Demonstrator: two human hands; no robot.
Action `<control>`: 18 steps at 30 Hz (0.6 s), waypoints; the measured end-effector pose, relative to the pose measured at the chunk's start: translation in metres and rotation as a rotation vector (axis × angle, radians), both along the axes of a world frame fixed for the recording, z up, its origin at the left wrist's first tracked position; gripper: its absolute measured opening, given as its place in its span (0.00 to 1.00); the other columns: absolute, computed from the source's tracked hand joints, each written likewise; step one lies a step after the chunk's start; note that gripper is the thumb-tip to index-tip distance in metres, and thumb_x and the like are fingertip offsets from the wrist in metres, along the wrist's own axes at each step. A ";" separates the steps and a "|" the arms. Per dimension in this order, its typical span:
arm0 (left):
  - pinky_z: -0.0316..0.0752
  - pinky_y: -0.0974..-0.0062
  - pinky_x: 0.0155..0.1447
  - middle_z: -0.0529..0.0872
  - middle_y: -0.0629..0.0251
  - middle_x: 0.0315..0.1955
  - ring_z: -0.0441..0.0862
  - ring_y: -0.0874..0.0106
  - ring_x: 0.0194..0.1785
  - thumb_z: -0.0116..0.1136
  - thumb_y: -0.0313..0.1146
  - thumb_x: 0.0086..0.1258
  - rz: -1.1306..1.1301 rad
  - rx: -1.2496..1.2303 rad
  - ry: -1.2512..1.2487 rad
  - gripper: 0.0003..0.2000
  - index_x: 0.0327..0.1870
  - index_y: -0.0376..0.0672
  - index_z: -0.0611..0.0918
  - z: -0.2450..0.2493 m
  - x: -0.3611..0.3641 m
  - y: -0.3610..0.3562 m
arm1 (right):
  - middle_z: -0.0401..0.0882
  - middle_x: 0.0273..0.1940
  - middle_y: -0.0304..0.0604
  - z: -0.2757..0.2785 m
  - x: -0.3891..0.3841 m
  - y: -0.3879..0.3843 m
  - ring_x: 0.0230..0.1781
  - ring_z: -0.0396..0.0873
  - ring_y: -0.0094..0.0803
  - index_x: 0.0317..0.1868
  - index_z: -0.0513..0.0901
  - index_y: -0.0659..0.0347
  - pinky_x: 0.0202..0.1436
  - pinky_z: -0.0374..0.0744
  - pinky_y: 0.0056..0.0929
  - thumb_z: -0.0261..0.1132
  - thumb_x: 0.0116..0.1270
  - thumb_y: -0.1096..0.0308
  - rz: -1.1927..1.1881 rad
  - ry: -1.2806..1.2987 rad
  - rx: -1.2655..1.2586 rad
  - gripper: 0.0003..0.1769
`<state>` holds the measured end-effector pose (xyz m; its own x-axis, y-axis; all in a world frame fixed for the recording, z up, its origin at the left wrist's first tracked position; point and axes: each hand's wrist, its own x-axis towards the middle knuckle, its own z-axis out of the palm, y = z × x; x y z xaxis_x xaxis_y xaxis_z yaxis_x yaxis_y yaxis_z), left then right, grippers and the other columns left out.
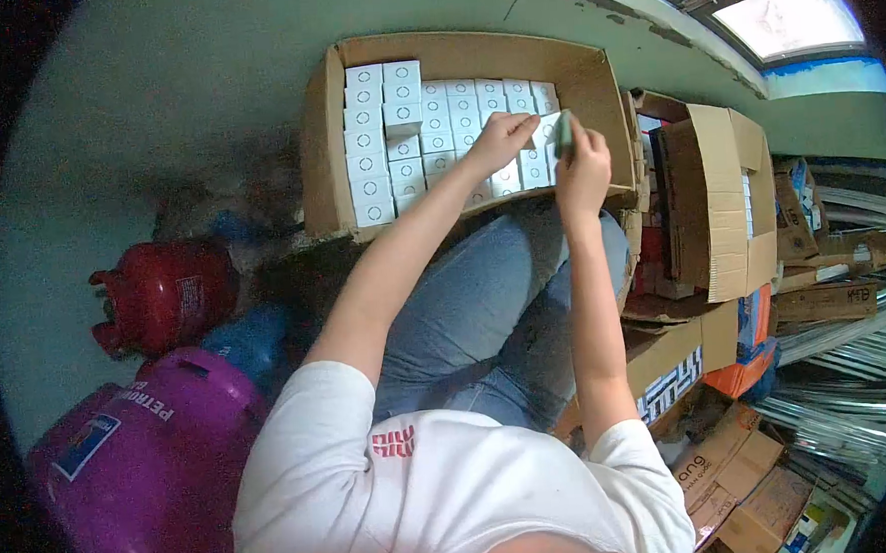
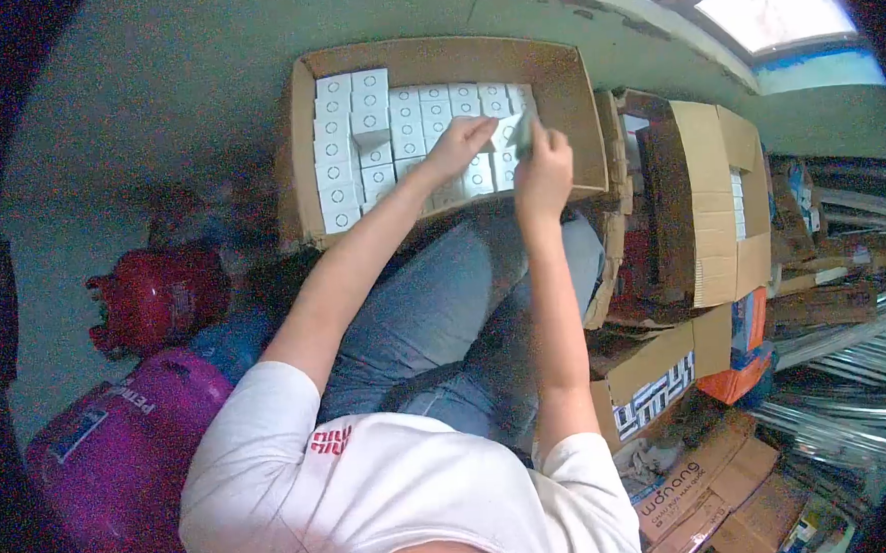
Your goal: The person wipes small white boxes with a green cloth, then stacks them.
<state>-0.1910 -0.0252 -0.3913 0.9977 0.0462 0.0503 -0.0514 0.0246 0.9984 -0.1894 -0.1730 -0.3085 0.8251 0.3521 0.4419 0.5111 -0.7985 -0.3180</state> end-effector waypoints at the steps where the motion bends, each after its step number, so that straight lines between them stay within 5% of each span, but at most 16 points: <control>1: 0.68 0.72 0.57 0.82 0.61 0.42 0.75 0.68 0.50 0.51 0.42 0.73 0.103 0.197 -0.053 0.15 0.45 0.40 0.83 0.005 -0.003 -0.001 | 0.77 0.48 0.52 0.000 0.006 -0.004 0.46 0.78 0.48 0.55 0.78 0.56 0.49 0.76 0.39 0.59 0.54 0.78 -0.014 0.031 0.046 0.25; 5: 0.62 0.64 0.64 0.75 0.58 0.50 0.65 0.55 0.59 0.56 0.40 0.69 0.397 0.590 -0.260 0.10 0.43 0.48 0.85 0.007 -0.012 -0.007 | 0.80 0.45 0.46 -0.013 0.034 -0.020 0.44 0.79 0.35 0.56 0.76 0.63 0.48 0.77 0.36 0.61 0.68 0.62 0.004 0.445 0.546 0.19; 8: 0.63 0.62 0.64 0.72 0.60 0.53 0.64 0.55 0.61 0.60 0.40 0.66 0.345 0.638 -0.402 0.09 0.41 0.49 0.85 0.017 -0.015 -0.008 | 0.78 0.46 0.42 0.011 0.022 -0.012 0.42 0.77 0.28 0.55 0.75 0.65 0.46 0.79 0.29 0.62 0.68 0.54 -0.081 0.934 0.917 0.24; 9: 0.66 0.62 0.63 0.73 0.58 0.52 0.67 0.56 0.58 0.63 0.38 0.63 0.337 0.617 -0.474 0.08 0.39 0.46 0.85 0.025 -0.017 -0.011 | 0.77 0.47 0.42 0.007 0.022 -0.014 0.42 0.78 0.28 0.54 0.74 0.65 0.43 0.80 0.25 0.65 0.65 0.54 -0.056 0.907 0.805 0.25; 13: 0.72 0.63 0.60 0.73 0.56 0.52 0.71 0.56 0.57 0.65 0.36 0.62 0.311 0.602 -0.597 0.07 0.36 0.45 0.84 0.037 -0.012 -0.009 | 0.75 0.45 0.46 0.001 0.032 -0.022 0.44 0.78 0.31 0.53 0.70 0.69 0.45 0.83 0.31 0.65 0.62 0.65 -0.086 1.067 1.112 0.22; 16: 0.71 0.64 0.61 0.73 0.55 0.51 0.71 0.56 0.60 0.65 0.35 0.62 0.289 0.573 -0.639 0.12 0.44 0.44 0.81 0.039 -0.013 -0.006 | 0.75 0.46 0.48 0.000 0.033 -0.015 0.44 0.78 0.33 0.52 0.70 0.70 0.47 0.83 0.33 0.63 0.61 0.69 0.000 1.115 1.168 0.21; 18: 0.70 0.65 0.61 0.72 0.53 0.53 0.73 0.58 0.57 0.63 0.37 0.64 0.486 0.541 -0.679 0.20 0.54 0.44 0.73 0.041 -0.013 -0.007 | 0.75 0.46 0.48 0.001 0.029 -0.009 0.44 0.78 0.33 0.50 0.70 0.72 0.47 0.84 0.32 0.63 0.61 0.69 -0.053 1.104 1.180 0.20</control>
<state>-0.2037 -0.0323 -0.3501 0.6281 0.2446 0.7387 -0.4995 -0.6012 0.6238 -0.1603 -0.1823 -0.3072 0.9073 0.2257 -0.3548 -0.3900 0.1364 -0.9106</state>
